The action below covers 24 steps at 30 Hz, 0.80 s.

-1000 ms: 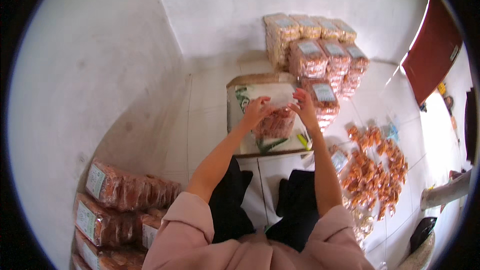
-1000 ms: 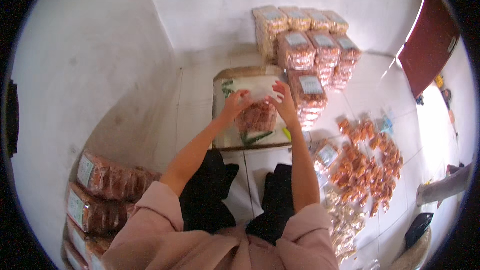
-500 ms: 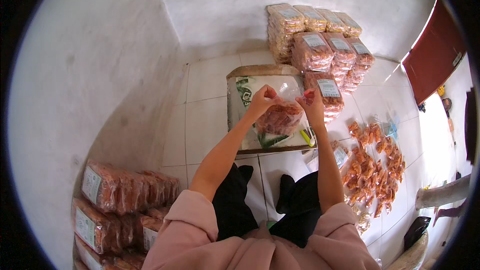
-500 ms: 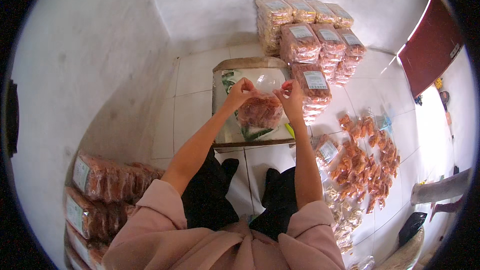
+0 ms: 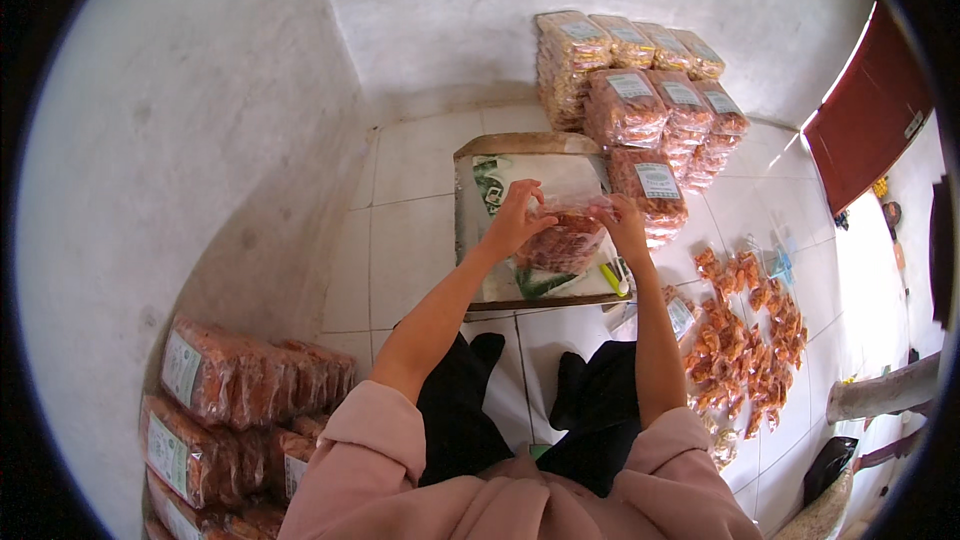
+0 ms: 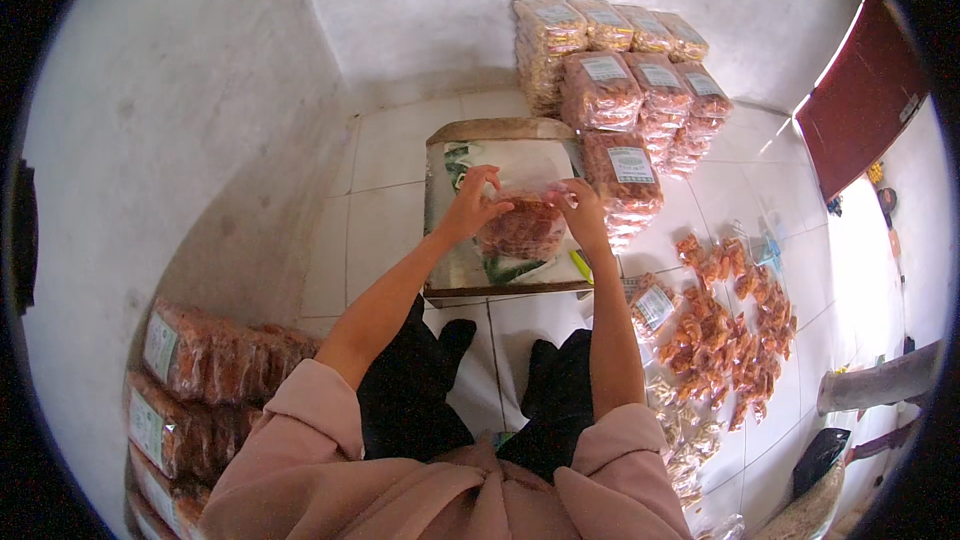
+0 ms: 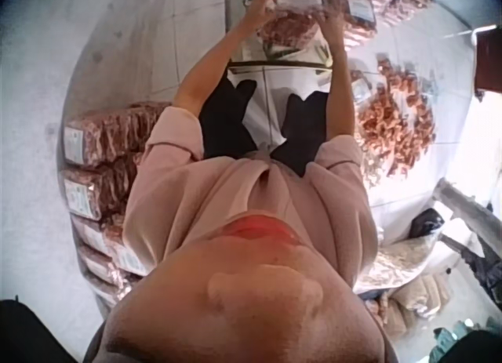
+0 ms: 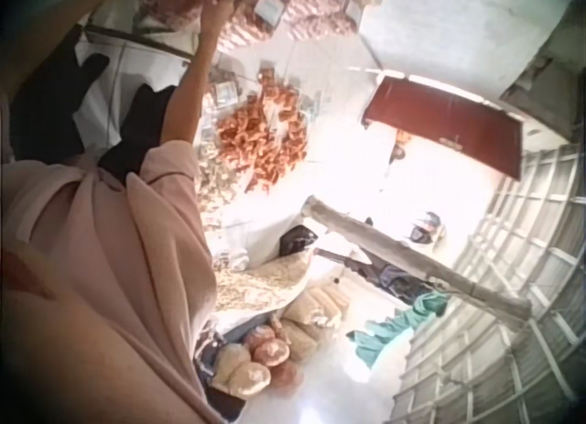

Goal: The person applies stickers to plastic bags containing food snacks using a labeling tool. They handle the bags one by one, applying a label to the front, and then stack them onto a cardboard sheet on the floor.

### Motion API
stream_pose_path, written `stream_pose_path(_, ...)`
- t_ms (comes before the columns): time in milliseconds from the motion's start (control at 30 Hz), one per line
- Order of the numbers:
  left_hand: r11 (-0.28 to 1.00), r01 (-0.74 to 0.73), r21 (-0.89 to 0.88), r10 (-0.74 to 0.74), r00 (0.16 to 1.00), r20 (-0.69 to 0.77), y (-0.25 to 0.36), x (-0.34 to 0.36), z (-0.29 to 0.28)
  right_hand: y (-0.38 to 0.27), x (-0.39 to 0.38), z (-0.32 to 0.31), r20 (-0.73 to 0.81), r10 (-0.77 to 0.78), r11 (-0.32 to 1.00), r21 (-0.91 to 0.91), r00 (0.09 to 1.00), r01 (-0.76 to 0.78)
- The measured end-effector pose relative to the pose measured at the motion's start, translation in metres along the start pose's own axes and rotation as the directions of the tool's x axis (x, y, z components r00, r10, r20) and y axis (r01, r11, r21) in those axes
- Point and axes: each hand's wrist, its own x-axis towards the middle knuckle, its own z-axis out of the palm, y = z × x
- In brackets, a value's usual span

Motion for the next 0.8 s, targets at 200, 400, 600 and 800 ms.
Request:
stream_pose_path(200,0.941,-0.129,0.313,0.148,0.988,-0.038,0.008,0.001,0.008,0.018,-0.001,0.009,0.001,-0.101,0.995,-0.019,0.995,0.101)
stream_pose_path(400,0.844,-0.145,0.516,0.186,0.982,-0.028,0.02,0.004,0.011,0.01,-0.003,0.007,-0.027,-0.08,0.997,-0.023,0.996,0.08)
stream_pose_path(600,0.935,-0.245,0.257,0.244,0.969,0.038,0.023,0.007,0.019,-0.008,0.001,-0.003,0.027,-0.118,0.992,0.052,0.993,0.116)
stream_pose_path(800,0.936,-0.301,0.182,0.289,0.953,0.091,0.033,0.012,0.014,-0.007,0.001,-0.001,0.022,-0.179,0.981,0.079,0.984,0.177)
